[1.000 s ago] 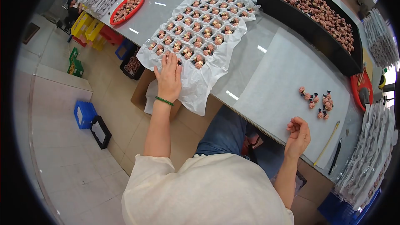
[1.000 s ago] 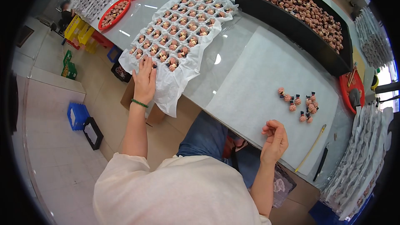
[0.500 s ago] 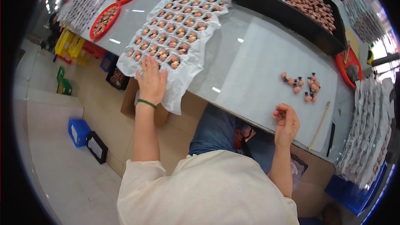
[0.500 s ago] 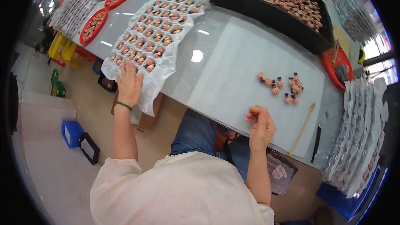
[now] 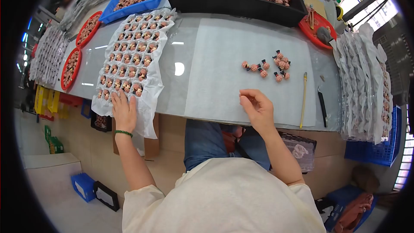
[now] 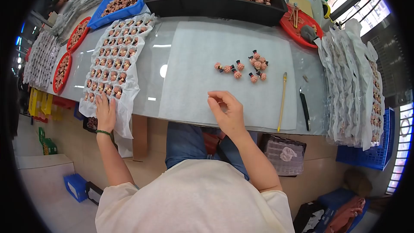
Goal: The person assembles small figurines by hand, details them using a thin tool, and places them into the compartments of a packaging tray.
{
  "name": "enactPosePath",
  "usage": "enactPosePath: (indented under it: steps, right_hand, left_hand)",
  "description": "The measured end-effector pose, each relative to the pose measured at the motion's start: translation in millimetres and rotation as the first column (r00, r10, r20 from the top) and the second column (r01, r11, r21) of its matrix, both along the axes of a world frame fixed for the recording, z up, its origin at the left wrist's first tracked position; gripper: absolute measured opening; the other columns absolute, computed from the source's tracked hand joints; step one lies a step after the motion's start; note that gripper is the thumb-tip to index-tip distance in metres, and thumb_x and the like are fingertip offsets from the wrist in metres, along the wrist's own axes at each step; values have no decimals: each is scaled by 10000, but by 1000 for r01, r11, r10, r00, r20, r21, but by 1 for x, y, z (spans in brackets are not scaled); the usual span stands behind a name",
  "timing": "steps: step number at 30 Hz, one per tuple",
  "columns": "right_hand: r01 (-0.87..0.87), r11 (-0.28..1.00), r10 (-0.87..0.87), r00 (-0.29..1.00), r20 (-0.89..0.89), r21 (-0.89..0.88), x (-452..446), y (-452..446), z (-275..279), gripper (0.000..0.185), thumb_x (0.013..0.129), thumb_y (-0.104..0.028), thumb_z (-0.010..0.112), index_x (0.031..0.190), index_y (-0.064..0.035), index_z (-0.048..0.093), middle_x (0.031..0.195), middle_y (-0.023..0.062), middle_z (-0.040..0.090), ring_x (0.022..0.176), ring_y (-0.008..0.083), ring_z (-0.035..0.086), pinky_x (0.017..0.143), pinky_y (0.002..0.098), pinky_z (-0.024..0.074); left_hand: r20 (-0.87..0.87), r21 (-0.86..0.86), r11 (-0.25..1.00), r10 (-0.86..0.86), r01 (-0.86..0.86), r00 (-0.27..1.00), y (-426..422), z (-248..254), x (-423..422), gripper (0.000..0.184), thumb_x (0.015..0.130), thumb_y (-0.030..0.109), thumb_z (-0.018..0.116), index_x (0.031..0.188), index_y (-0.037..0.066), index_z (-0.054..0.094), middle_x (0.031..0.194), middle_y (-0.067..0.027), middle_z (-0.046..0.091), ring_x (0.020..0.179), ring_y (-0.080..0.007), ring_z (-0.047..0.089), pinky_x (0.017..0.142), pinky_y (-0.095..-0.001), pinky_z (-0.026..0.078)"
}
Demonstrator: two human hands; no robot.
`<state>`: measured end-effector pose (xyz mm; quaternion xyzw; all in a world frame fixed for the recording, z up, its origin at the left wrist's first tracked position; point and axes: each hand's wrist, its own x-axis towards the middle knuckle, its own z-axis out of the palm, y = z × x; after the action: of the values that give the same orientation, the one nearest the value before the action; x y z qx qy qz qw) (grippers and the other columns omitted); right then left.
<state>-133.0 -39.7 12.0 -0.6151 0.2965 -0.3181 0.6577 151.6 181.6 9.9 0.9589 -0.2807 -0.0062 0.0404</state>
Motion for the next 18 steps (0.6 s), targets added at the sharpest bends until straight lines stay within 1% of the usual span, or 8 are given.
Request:
enactPosePath:
  steps: [3, 4, 6, 8, 10, 11, 14, 18]
  right_hand:
    - [74, 738, -200, 973, -113, -670, 14, -22, 14, 181, 741, -66, 557, 919, -34, 559, 843, 78, 566, 724, 178, 532, 623, 256, 423]
    - [80, 737, -205, 973, -109, -671, 20, -33, 15, 181, 741, -66, 557, 919, -34, 559, 843, 78, 566, 724, 178, 532, 623, 256, 423]
    - [-6, 263, -478, 868, -135, -965, 31, -51, 16, 257, 683, -43, 589, 938, -45, 557, 833, 84, 568, 752, 207, 542, 622, 274, 430]
    - [-65, 231, -485, 857, -173, -971, 32, -58, 10, 269, 678, -32, 590, 945, -45, 555, 832, 85, 568, 754, 211, 543, 621, 279, 432]
    - [-194, 176, -500, 827, -258, -965, 36, -64, 7, 294, 669, -10, 591, 958, -45, 551, 831, 86, 567, 757, 219, 545, 621, 287, 435]
    - [-195, 171, -488, 835, -254, -966, 37, -61, 9, 294, 669, -10, 591, 958, -45, 551, 831, 86, 567, 757, 219, 545, 621, 287, 435]
    - [29, 711, -173, 975, -136, -702, 26, -35, 17, 286, 677, -1, 587, 958, -37, 553, 827, 79, 568, 774, 191, 548, 629, 270, 441]
    - [69, 845, -158, 980, -124, -530, 9, -10, 11, 288, 713, -13, 575, 997, -16, 527, 836, 78, 571, 760, 155, 548, 632, 241, 450]
  left_hand:
    - [418, -192, 981, 59, 25, 906, -18, 20, -25, 530, 847, 265, 397, 1263, -19, 230, 1307, -215, 221, 1213, -366, 187, 989, -406, 142]
    - [422, -193, 981, 55, 30, 905, -25, 27, -34, 530, 847, 265, 397, 1263, -19, 230, 1307, -215, 221, 1213, -366, 187, 989, -406, 142]
    - [443, -662, 633, -103, 402, 891, -44, 42, -55, 412, 793, 93, 478, 1180, -1, 376, 1220, -176, 378, 1160, -347, 306, 963, -404, 210]
    - [445, -748, 419, -260, 515, 857, -71, 50, -89, 330, 730, -38, 499, 1056, 8, 486, 1099, -151, 483, 1086, -320, 407, 919, -392, 287]
    - [343, -749, 382, -477, 542, 810, -90, 41, -114, 314, 713, -56, 506, 1019, 12, 509, 1056, -134, 503, 1041, -284, 449, 868, -359, 348]
    - [224, -815, 338, -565, 470, 794, -100, 36, -125, 301, 717, -43, 513, 1014, 10, 513, 1045, -131, 506, 1004, -267, 472, 841, -340, 370]
    - [-195, -948, 311, -725, 62, 660, -129, 13, -146, 295, 754, 18, 535, 1048, 13, 507, 1039, -109, 515, 910, -175, 508, 766, -268, 413]
    - [-445, -874, 297, -810, -385, 383, -165, -8, -162, 271, 795, 77, 531, 1056, 5, 521, 978, -79, 552, 835, -114, 513, 728, -228, 421]
